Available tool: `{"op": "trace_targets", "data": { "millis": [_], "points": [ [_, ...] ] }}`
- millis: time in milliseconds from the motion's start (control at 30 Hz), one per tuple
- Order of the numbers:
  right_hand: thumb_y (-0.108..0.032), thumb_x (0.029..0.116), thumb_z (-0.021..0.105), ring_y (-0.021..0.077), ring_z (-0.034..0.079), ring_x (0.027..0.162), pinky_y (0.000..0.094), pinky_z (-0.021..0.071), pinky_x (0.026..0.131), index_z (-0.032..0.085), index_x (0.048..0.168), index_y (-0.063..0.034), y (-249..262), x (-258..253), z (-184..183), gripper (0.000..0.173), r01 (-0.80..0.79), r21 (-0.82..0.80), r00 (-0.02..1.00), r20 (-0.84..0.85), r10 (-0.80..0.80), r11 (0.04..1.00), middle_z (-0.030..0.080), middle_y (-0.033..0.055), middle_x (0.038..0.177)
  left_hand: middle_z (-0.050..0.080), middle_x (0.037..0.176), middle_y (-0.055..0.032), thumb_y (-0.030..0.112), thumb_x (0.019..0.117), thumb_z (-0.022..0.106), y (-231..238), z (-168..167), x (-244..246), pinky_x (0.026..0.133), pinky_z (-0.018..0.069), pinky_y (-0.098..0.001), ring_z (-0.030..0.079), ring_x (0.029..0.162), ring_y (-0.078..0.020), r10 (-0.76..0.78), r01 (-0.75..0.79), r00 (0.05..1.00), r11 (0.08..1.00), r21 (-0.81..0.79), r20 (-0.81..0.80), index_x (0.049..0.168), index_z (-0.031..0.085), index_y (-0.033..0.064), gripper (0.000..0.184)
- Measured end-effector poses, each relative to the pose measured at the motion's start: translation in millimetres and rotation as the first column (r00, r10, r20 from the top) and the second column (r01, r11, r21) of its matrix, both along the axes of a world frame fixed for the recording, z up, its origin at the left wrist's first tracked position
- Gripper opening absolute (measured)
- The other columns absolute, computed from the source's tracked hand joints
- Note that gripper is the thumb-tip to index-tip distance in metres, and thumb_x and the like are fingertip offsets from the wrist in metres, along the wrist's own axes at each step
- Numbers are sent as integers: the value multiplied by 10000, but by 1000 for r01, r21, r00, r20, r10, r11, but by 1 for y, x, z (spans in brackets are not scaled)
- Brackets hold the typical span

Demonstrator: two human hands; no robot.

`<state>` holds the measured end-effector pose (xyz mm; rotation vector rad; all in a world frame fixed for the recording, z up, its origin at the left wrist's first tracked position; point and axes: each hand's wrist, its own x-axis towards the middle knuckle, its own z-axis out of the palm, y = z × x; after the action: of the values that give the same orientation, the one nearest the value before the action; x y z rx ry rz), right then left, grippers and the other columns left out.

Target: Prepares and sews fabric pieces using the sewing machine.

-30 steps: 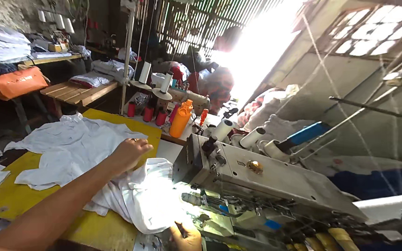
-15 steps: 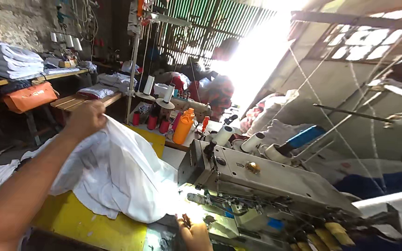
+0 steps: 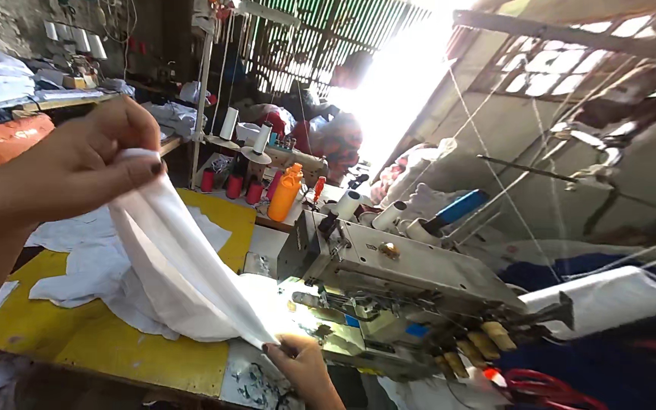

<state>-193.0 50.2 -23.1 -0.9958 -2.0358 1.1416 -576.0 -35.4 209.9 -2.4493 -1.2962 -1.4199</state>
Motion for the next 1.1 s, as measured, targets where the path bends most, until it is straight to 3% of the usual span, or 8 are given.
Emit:
{"op": "trace_targets", "data": {
  "millis": [100, 200, 367, 500, 667, 867, 1000, 1100],
  "points": [
    [-237, 874, 732, -17, 506, 547, 195, 445, 536, 751, 784, -72, -12, 6, -27, 189, 31, 25, 998, -49, -30, 999, 614, -45, 640, 625, 1101, 37, 492, 774, 784, -2, -15, 23, 774, 572, -321, 626, 940, -91, 191, -203, 929, 979, -5, -318, 1236, 585, 193, 585],
    [-213, 867, 728, -5, 536, 540, 197, 470, 517, 748, 748, -87, -15, 4, -42, 174, 112, 53, 989, -102, -106, 992, 637, -34, 657, 588, 967, -152, 198, 894, 672, 7, -35, 51, 632, 539, -548, 635, 804, -364, 361, -319, 795, 932, 170, -488, 1246, 644, 62, 379],
    [-240, 860, 733, 16, 569, 543, 231, 495, 517, 737, 709, -103, -18, 1, -42, 204, 157, 91, 985, -80, -150, 983, 643, -31, 640, 653, 1014, -129, 111, 996, 506, 24, -58, 72, 788, 537, -434, 643, 940, -296, 363, -244, 856, 912, 330, -367, 1116, 678, 36, 223],
    [-234, 848, 736, 9, 551, 536, 225, 463, 501, 730, 696, -105, -20, -2, -46, 199, 163, 156, 984, -100, -149, 974, 630, -38, 617, 645, 860, 140, 240, 1037, 475, 26, -62, 87, 655, 520, -124, 606, 752, 59, 158, -161, 985, 985, -57, -65, 1052, 665, 204, 194],
    [-233, 867, 714, 8, 579, 563, 230, 494, 538, 750, 724, -103, -10, -5, -45, 196, 165, 175, 982, -120, -145, 971, 648, -37, 632, 690, 882, 160, 448, 901, 686, 36, -62, 71, 640, 562, -152, 651, 774, 47, -38, 3, 992, 957, -289, -116, 1082, 680, 254, 265],
    [-241, 867, 682, -13, 506, 467, 217, 421, 465, 693, 627, -80, 4, -10, -31, 288, 206, 195, 977, -94, -190, 959, 565, -40, 518, 613, 987, -214, -56, 791, 712, 43, -59, 59, 647, 526, -606, 651, 845, -459, 400, -383, 742, 912, 148, -538, 1151, 674, 17, 370],
    [-239, 850, 678, 72, 579, 514, 263, 497, 505, 756, 796, -52, 14, -16, -32, 209, 275, 543, 959, -93, -269, 793, 634, 15, 605, 699, 978, -19, 130, 882, 561, 40, -64, 49, 818, 551, -407, 666, 940, -166, 322, -330, 919, 944, 5, -227, 1083, 703, 99, 248],
    [-238, 842, 702, 153, 698, 605, 330, 576, 559, 794, 886, -81, 26, -19, -36, 187, 239, 773, 964, -115, -240, 588, 735, 51, 721, 690, 778, 99, 79, 809, 671, 34, -56, 44, 646, 527, -199, 621, 693, 15, 228, -208, 973, 940, -270, 45, 1006, 750, 163, 228]
  ]
}}
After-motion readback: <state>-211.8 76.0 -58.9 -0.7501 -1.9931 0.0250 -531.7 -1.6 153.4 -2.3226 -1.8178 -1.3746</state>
